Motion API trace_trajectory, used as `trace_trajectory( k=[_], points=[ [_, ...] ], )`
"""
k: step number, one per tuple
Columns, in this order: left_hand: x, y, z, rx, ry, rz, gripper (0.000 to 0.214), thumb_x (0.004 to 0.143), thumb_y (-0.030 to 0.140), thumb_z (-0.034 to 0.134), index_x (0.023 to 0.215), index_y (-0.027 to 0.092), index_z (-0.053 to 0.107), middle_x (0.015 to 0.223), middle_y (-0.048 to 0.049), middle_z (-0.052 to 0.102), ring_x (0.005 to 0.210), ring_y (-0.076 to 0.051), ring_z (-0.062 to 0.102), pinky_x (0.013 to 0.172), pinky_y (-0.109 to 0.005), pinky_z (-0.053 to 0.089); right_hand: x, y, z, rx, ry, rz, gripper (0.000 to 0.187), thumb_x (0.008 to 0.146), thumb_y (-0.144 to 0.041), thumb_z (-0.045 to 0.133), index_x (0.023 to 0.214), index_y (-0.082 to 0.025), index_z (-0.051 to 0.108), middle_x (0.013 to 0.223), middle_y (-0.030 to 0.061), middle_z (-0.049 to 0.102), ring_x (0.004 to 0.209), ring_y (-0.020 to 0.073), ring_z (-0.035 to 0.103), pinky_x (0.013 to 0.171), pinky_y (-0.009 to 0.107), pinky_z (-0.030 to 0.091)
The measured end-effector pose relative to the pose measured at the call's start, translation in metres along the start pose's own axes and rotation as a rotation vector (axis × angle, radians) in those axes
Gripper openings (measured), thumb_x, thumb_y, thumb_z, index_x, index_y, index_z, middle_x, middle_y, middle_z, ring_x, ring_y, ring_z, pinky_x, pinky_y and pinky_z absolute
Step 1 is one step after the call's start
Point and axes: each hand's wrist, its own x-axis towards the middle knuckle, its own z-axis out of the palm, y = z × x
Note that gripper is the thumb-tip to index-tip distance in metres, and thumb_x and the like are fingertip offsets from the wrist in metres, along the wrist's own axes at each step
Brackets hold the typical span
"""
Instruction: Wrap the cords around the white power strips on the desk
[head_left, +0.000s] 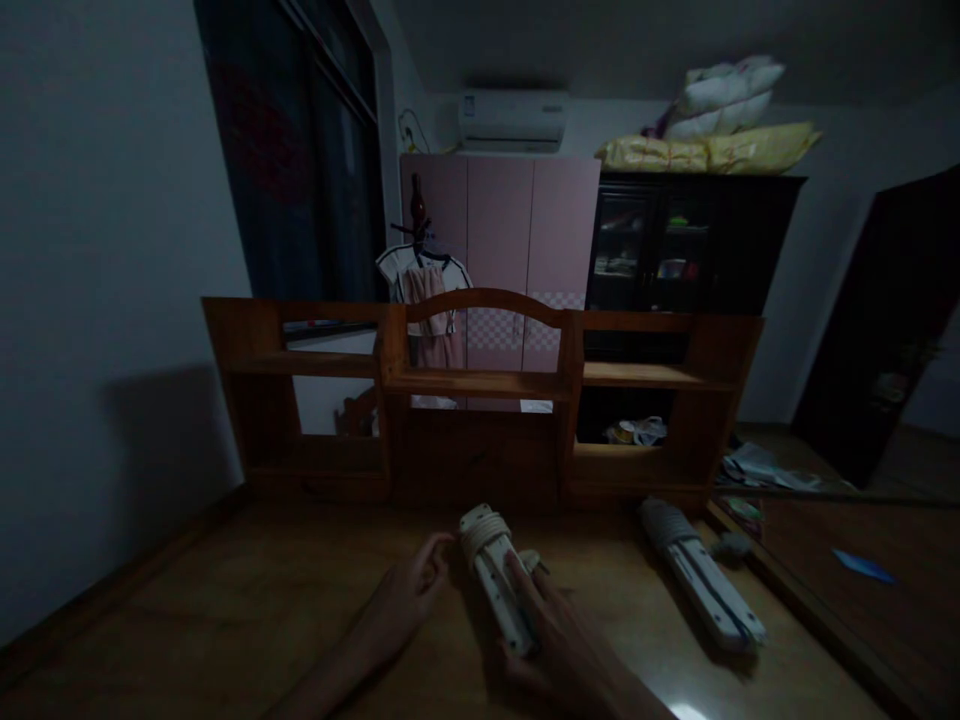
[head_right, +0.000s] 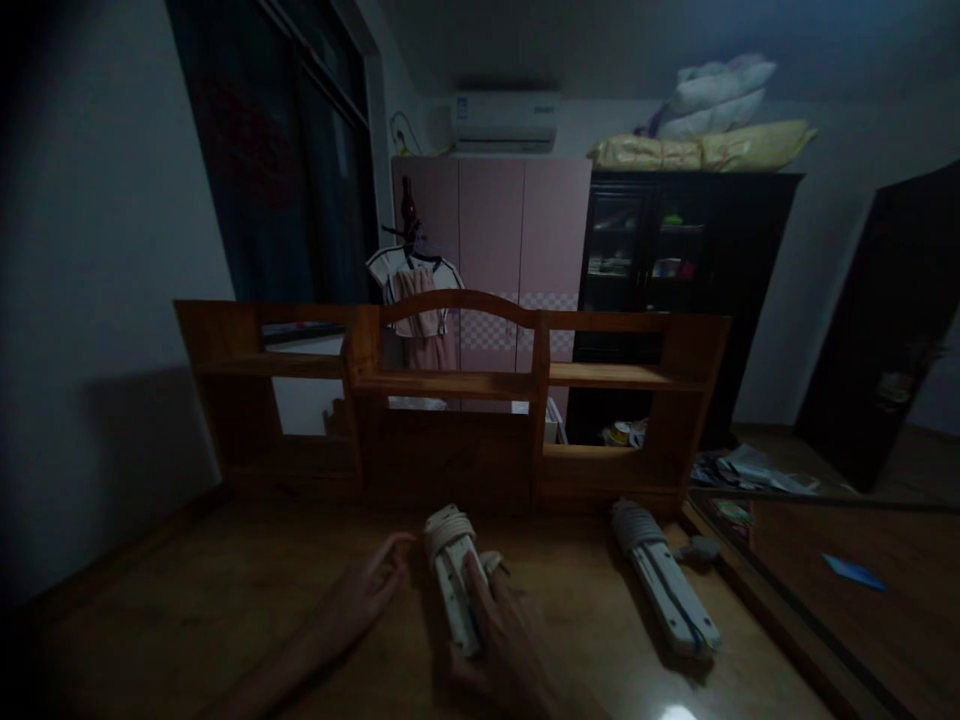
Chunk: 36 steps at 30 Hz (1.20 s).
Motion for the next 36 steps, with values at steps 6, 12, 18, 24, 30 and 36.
trace_trajectory(
  k=[6,12,18,24,30,36],
  points=[
    [0.001,0.010,-0.001,0.059,-0.026,0.054,0.033,0.090,0.045,0.048,0.117,0.028,0.053,0.100,-0.0012,0.064,0.090,-0.018,0.061,0.081,-0.028,0.044,-0.007,0.007,-0.003,-0.001,-0.041,-0.008,0.086,0.076,-0.046,0.058,0.149,-0.020,0.022,0.139,0.0189,0.042,0.090,0.0336,0.063,0.076,0.045,0.051],
    [0.001,0.007,-0.001,0.072,-0.056,0.126,0.028,0.090,0.042,0.050,0.113,0.027,0.056,0.108,-0.0011,0.063,0.098,-0.018,0.059,0.088,-0.029,0.045,-0.009,0.008,-0.001,0.020,0.001,-0.025,0.087,0.077,-0.052,0.059,0.148,-0.018,0.022,0.134,0.0195,0.048,0.085,0.0320,0.065,0.072,0.042,0.053],
    [0.001,0.004,0.000,0.087,-0.047,0.155,0.026,0.091,0.039,0.049,0.115,0.030,0.056,0.114,-0.0004,0.061,0.100,-0.018,0.058,0.089,-0.030,0.046,-0.009,0.007,0.000,0.026,0.014,-0.043,0.094,0.076,-0.051,0.059,0.150,-0.015,0.013,0.139,0.0214,0.042,0.086,0.0330,0.065,0.073,0.043,0.052],
    [-0.001,0.009,-0.004,0.120,-0.051,0.187,0.027,0.092,0.035,0.047,0.118,0.032,0.055,0.118,0.0004,0.059,0.105,-0.017,0.057,0.093,-0.031,0.045,-0.009,0.006,-0.001,0.032,-0.011,-0.018,0.098,0.075,-0.055,0.059,0.150,-0.017,0.009,0.141,0.0199,0.041,0.086,0.0343,0.065,0.072,0.044,0.052],
    [-0.010,0.017,-0.004,0.248,-0.152,0.271,0.041,0.093,0.033,0.044,0.133,0.040,0.044,0.119,-0.0015,0.056,0.099,-0.018,0.059,0.088,-0.033,0.048,-0.010,0.006,0.004,0.064,-0.003,-0.026,0.102,0.075,-0.055,0.059,0.150,-0.017,0.002,0.139,0.0187,0.044,0.087,0.0338,0.065,0.074,0.044,0.052],
    [-0.011,0.017,0.001,0.269,-0.172,0.296,0.043,0.093,0.026,0.042,0.134,0.037,0.043,0.115,-0.0036,0.055,0.092,-0.016,0.059,0.083,-0.029,0.049,-0.011,0.004,0.009,0.049,0.020,-0.009,0.103,0.075,-0.055,0.060,0.150,-0.013,0.003,0.135,0.0212,0.047,0.083,0.0331,0.066,0.070,0.042,0.052]
  ],
)
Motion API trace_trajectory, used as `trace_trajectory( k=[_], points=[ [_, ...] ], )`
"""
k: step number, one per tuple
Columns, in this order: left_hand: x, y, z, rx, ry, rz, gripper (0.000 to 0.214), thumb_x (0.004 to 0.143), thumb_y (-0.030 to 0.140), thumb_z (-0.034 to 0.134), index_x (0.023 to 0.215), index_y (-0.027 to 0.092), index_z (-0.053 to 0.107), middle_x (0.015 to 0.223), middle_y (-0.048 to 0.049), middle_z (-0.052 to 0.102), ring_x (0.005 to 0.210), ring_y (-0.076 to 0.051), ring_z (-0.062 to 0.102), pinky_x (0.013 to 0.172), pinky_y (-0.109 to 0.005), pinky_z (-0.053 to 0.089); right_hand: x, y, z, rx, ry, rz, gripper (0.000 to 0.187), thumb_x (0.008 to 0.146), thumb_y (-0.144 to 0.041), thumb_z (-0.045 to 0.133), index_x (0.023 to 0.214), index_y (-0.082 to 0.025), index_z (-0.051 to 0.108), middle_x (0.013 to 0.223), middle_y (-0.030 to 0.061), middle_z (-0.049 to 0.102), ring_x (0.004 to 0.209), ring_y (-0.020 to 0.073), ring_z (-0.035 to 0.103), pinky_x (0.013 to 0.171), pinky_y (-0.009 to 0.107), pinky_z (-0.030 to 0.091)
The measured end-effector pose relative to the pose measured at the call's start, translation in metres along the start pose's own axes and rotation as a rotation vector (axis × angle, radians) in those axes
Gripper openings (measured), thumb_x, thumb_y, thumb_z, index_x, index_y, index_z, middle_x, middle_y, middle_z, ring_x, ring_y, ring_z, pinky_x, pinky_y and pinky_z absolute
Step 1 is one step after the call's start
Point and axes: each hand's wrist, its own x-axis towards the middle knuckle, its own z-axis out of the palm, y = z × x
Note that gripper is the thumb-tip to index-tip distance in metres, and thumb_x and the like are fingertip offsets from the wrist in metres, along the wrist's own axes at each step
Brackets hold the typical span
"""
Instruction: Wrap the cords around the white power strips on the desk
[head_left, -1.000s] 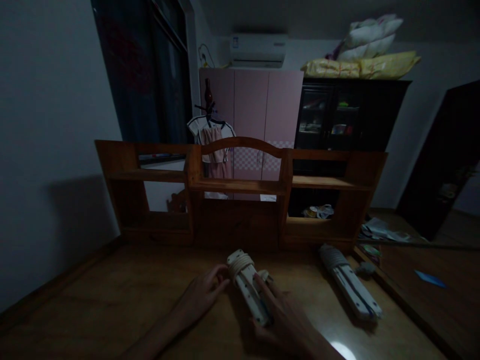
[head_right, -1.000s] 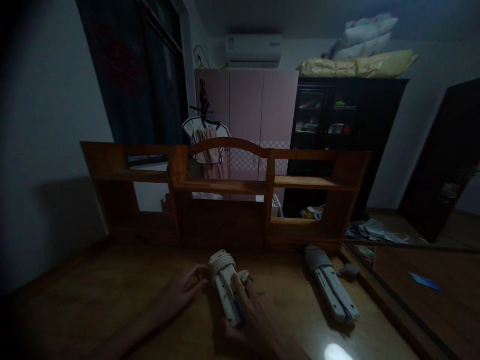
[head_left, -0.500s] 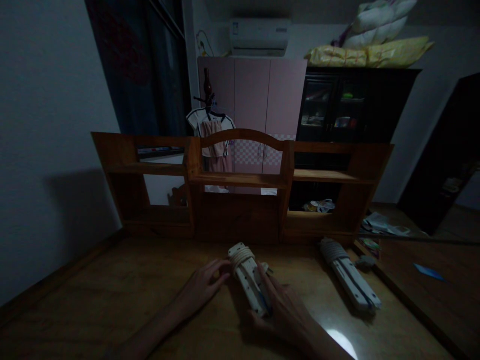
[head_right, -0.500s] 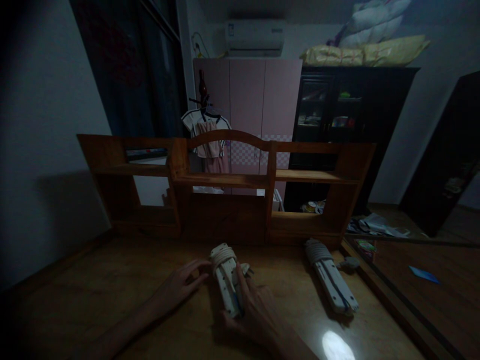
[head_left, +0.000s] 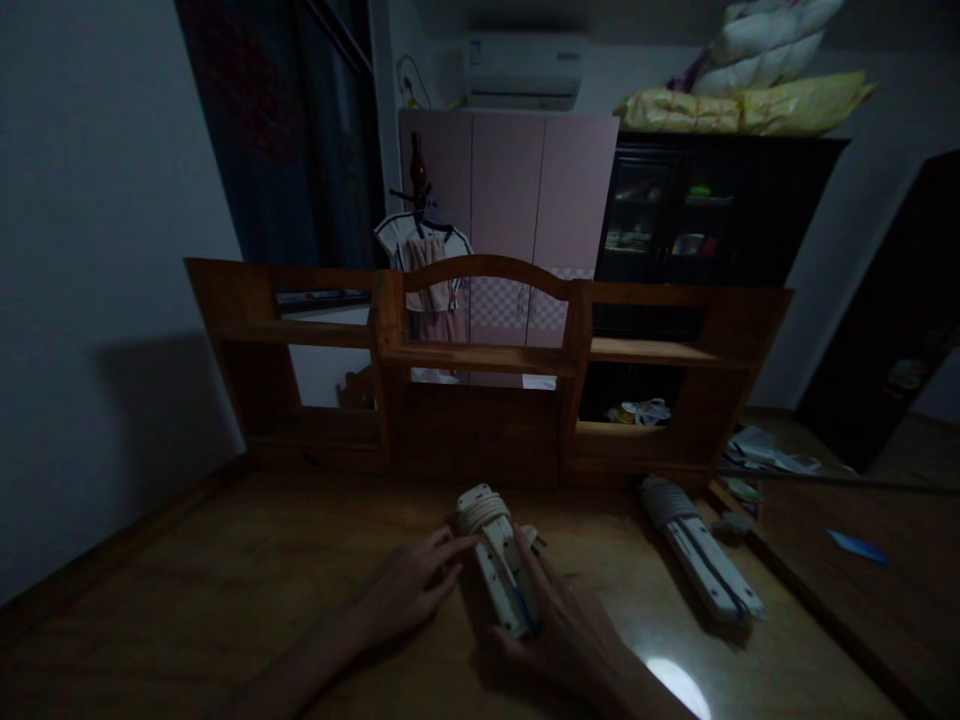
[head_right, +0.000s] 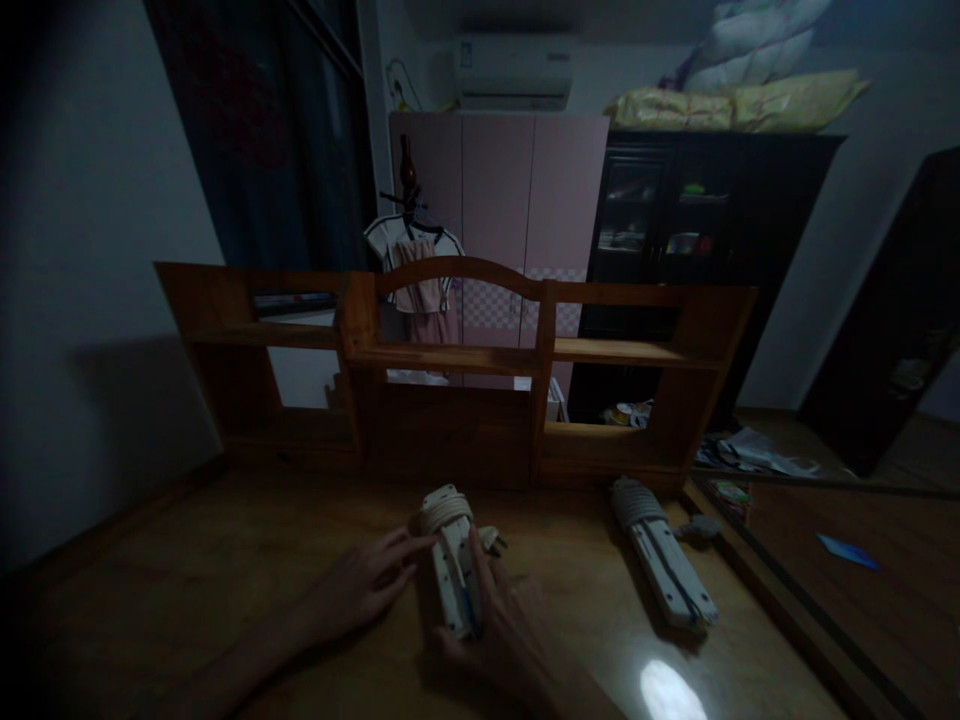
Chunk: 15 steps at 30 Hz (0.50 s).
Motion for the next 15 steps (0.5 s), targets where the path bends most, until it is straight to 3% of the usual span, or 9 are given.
trace_trajectory(
  k=[5,10,15],
  points=[
    [0.001,0.000,-0.002,0.009,0.019,-0.004,0.039,0.095,0.026,0.039,0.131,0.037,0.047,0.111,-0.0033,0.056,0.091,-0.016,0.059,0.082,-0.029,0.049,0.000,-0.002,0.000,-0.040,0.017,-0.016,0.103,0.075,-0.054,0.059,0.150,-0.013,0.002,0.131,0.0211,0.051,0.080,0.0328,0.066,0.069,0.042,0.052],
    [0.001,0.000,-0.001,-0.004,0.008,-0.020,0.038,0.095,0.029,0.038,0.132,0.038,0.046,0.115,-0.0032,0.055,0.092,-0.016,0.059,0.085,-0.030,0.049,-0.002,-0.006,-0.007,-0.006,-0.020,0.006,0.095,0.077,-0.055,0.059,0.150,-0.022,0.008,0.131,0.0180,0.051,0.080,0.0291,0.066,0.069,0.037,0.050],
    [0.001,0.000,-0.001,-0.017,0.011,-0.014,0.038,0.095,0.029,0.039,0.131,0.037,0.047,0.119,-0.0034,0.055,0.095,-0.018,0.059,0.087,-0.031,0.047,-0.005,-0.006,-0.015,0.050,-0.050,0.004,0.094,0.078,-0.060,0.058,0.150,-0.024,0.010,0.124,0.0161,0.055,0.085,0.0296,0.064,0.073,0.037,0.047]
  ],
)
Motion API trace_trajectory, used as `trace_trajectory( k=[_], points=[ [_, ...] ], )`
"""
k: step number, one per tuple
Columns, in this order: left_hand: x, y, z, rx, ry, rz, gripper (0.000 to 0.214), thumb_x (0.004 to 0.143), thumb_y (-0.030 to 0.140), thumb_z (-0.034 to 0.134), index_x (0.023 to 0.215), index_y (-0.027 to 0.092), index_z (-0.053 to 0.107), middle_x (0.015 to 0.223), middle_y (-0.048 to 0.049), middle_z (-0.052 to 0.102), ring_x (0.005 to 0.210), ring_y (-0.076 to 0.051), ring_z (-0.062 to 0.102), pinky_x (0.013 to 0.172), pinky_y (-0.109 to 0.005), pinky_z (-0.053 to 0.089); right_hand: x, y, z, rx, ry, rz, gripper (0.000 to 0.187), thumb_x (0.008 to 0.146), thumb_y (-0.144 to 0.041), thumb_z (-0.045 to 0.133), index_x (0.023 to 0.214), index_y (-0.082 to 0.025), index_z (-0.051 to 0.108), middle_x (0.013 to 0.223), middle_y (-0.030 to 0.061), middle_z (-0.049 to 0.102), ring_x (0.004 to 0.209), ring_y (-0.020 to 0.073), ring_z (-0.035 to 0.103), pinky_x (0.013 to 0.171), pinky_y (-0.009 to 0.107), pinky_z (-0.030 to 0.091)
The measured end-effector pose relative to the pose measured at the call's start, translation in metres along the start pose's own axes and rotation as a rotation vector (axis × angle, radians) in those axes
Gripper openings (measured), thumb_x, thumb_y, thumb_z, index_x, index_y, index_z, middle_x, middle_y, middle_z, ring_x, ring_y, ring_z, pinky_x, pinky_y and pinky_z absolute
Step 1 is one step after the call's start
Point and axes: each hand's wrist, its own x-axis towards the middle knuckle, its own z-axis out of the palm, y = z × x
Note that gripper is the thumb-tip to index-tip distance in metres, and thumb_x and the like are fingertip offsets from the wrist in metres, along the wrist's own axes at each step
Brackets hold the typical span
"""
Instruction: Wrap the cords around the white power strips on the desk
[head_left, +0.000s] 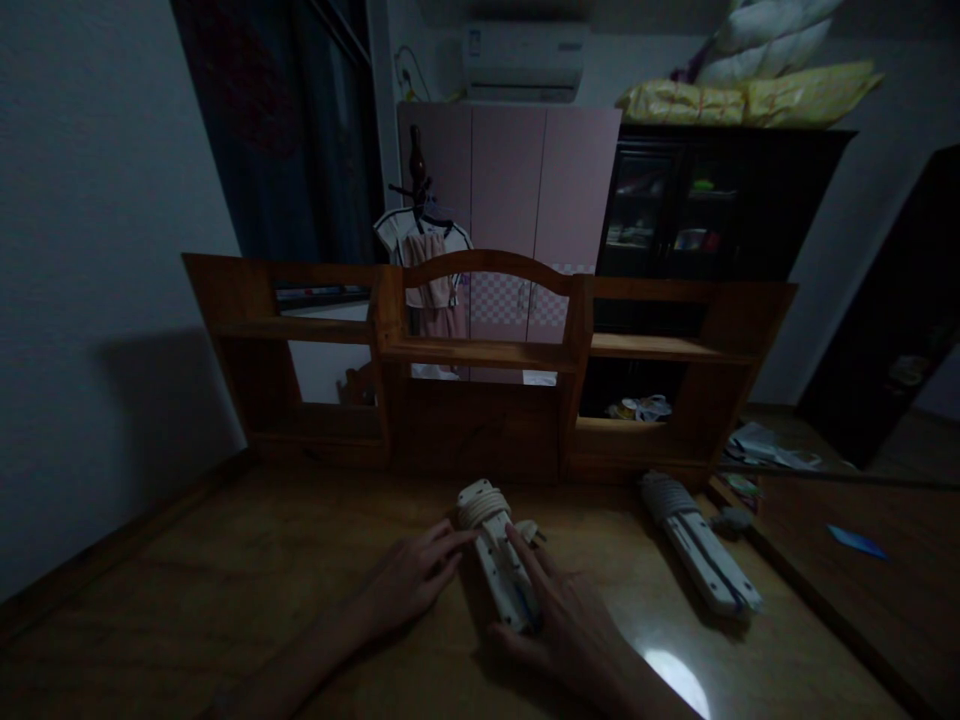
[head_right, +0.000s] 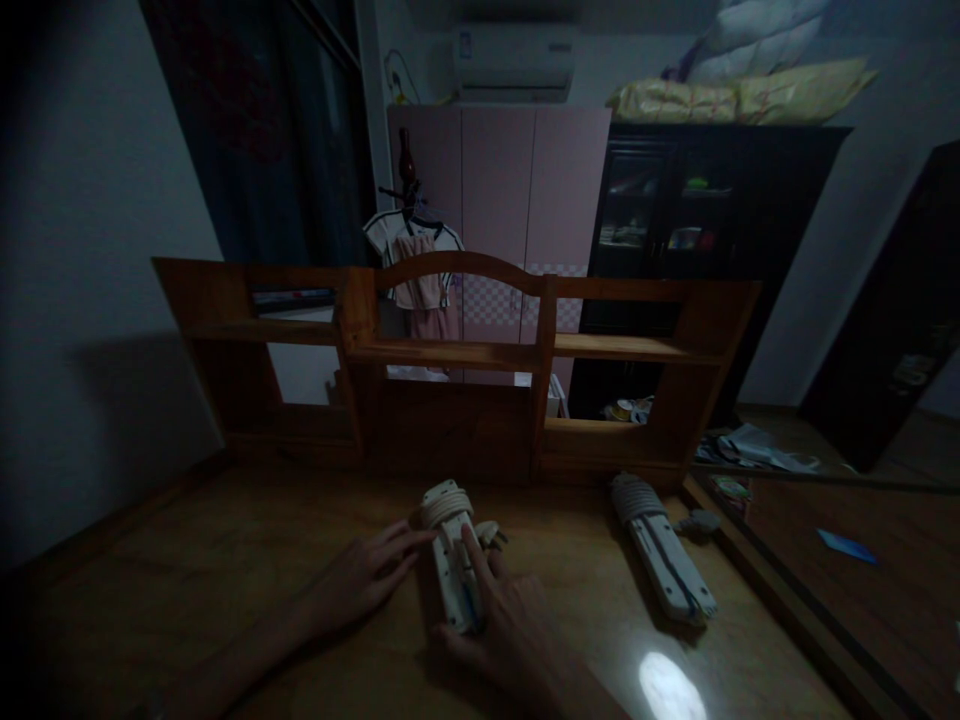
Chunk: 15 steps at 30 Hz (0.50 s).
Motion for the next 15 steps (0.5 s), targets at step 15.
trace_trajectory(
  k=[15],
  points=[
    [0.003,-0.013,0.004,-0.034,0.075,0.010,0.022,0.094,0.039,0.044,0.088,0.020,0.053,0.089,-0.0012,0.056,0.082,-0.015,0.056,0.074,-0.025,0.043,-0.009,-0.023,-0.021,0.150,-0.216,-0.235,0.075,0.089,-0.051,0.053,0.149,-0.030,0.014,0.141,0.0089,0.044,0.116,0.0283,0.052,0.094,0.037,0.044]
  ],
)
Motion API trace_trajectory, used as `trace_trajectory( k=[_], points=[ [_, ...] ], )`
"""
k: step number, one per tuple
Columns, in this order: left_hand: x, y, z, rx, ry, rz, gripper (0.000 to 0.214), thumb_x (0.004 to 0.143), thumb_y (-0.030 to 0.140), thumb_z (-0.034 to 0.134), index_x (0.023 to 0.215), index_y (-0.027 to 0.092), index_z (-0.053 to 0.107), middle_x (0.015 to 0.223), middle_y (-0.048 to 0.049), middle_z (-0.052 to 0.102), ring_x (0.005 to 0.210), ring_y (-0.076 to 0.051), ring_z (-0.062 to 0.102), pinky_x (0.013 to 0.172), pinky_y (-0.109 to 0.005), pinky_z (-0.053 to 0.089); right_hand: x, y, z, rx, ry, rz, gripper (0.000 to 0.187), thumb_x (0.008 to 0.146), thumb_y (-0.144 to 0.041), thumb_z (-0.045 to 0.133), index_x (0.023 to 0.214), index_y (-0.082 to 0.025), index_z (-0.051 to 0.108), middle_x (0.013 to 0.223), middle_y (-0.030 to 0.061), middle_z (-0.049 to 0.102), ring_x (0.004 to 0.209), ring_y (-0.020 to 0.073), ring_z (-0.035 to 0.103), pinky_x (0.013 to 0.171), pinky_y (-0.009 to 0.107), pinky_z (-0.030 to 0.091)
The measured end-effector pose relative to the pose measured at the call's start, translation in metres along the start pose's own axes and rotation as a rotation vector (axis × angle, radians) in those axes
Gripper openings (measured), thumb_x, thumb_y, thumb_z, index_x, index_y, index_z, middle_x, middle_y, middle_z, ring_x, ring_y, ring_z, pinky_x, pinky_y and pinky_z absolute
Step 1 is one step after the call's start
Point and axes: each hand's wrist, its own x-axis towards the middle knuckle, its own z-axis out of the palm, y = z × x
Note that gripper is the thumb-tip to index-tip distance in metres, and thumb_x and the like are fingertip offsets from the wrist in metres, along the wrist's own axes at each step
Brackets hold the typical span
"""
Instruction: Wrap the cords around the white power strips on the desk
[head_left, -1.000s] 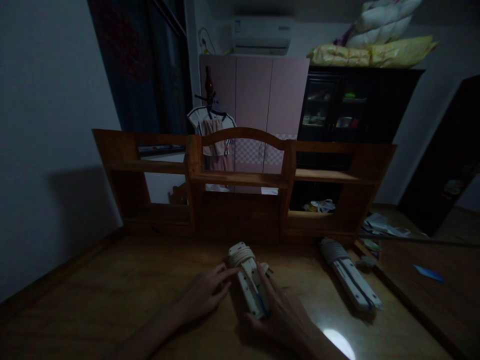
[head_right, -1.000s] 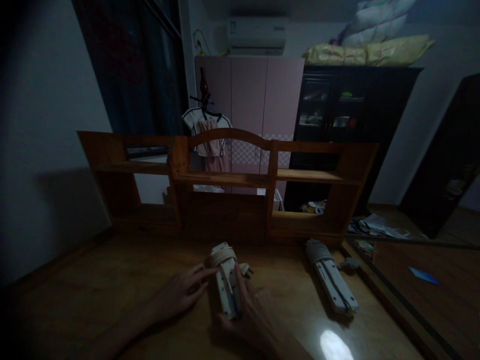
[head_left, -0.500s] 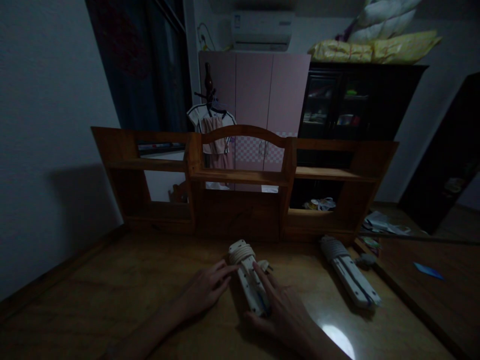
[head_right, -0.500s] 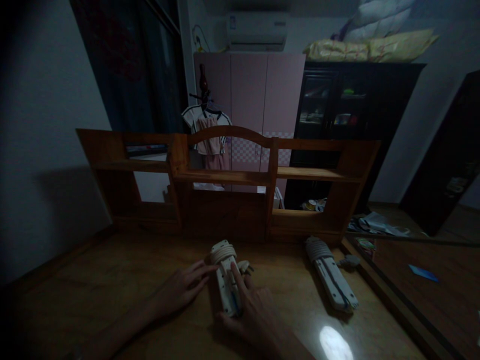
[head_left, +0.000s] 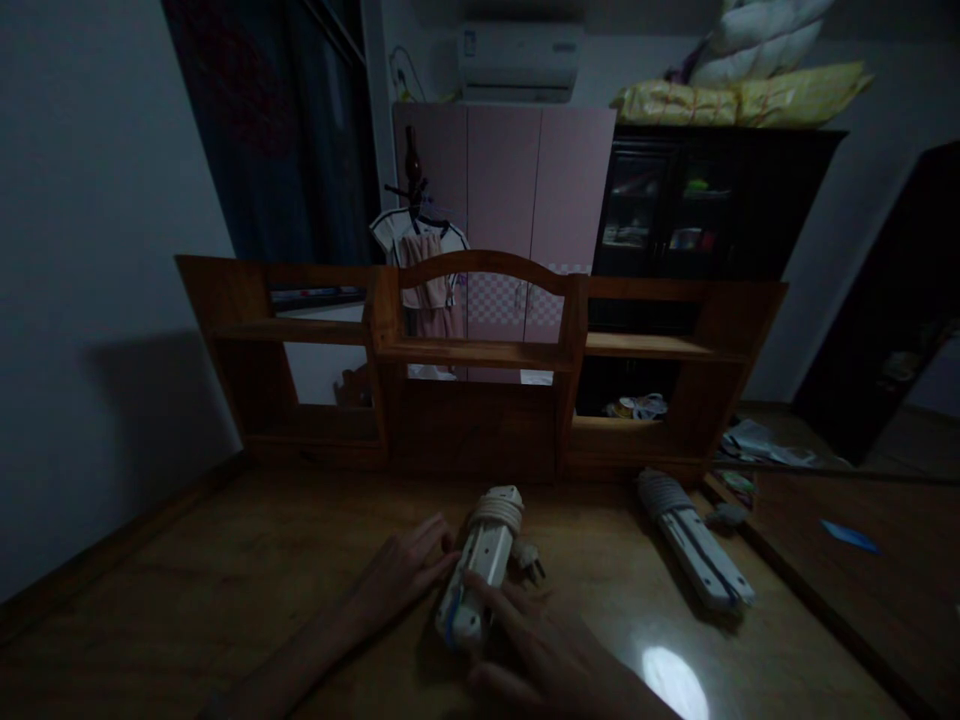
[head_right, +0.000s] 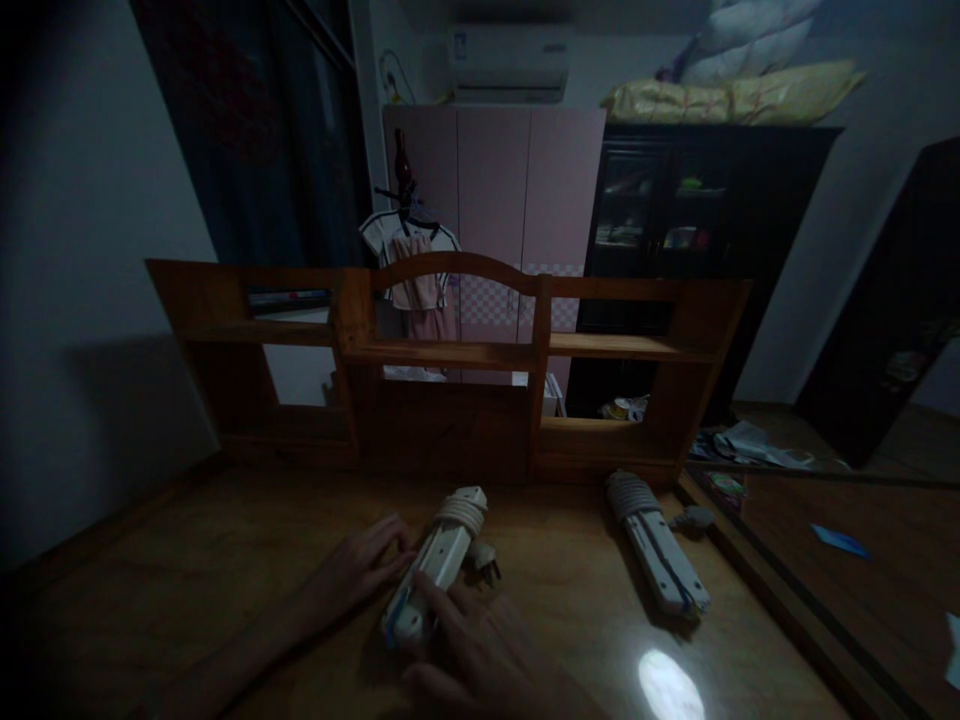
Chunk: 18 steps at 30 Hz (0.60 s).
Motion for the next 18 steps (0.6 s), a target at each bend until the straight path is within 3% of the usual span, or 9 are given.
trace_trajectory(
  k=[6,12,14,18],
  points=[
    [-0.002,0.004,-0.002,0.067,-0.018,-0.012,0.029,0.095,0.042,0.040,0.088,0.019,0.056,0.090,-0.0028,0.057,0.080,-0.015,0.056,0.072,-0.025,0.043,0.000,0.010,0.007,-0.049,0.147,-0.009,0.059,0.094,-0.039,0.046,0.147,-0.030,0.020,0.126,0.0063,0.057,0.096,0.0216,0.062,0.082,0.031,0.048],
    [-0.003,0.004,-0.006,0.042,0.009,-0.068,0.039,0.097,0.037,0.030,0.077,0.020,0.058,0.077,-0.0030,0.060,0.072,-0.016,0.056,0.069,-0.027,0.042,0.003,0.035,0.004,0.013,0.328,0.006,0.040,0.098,-0.034,0.037,0.136,-0.024,0.040,0.108,0.0077,0.065,0.076,0.0163,0.065,0.068,0.025,0.047],
    [-0.001,0.004,-0.008,-0.027,0.075,-0.132,0.036,0.097,0.038,0.030,0.084,0.020,0.058,0.083,-0.0035,0.062,0.076,-0.017,0.058,0.071,-0.027,0.042,0.003,0.047,0.001,0.055,0.390,0.043,0.035,0.099,-0.033,0.035,0.130,-0.023,0.045,0.097,0.0055,0.068,0.071,0.0150,0.064,0.064,0.024,0.046],
    [0.010,0.007,-0.004,-0.166,0.121,-0.318,0.044,0.093,0.052,0.035,0.122,0.021,0.047,0.085,-0.0032,0.064,0.075,-0.018,0.061,0.070,-0.028,0.045,0.003,0.067,-0.003,0.022,0.505,0.149,0.029,0.099,-0.032,0.035,0.117,-0.021,0.054,0.082,0.0042,0.068,0.070,0.0171,0.064,0.061,0.025,0.044]
  ],
)
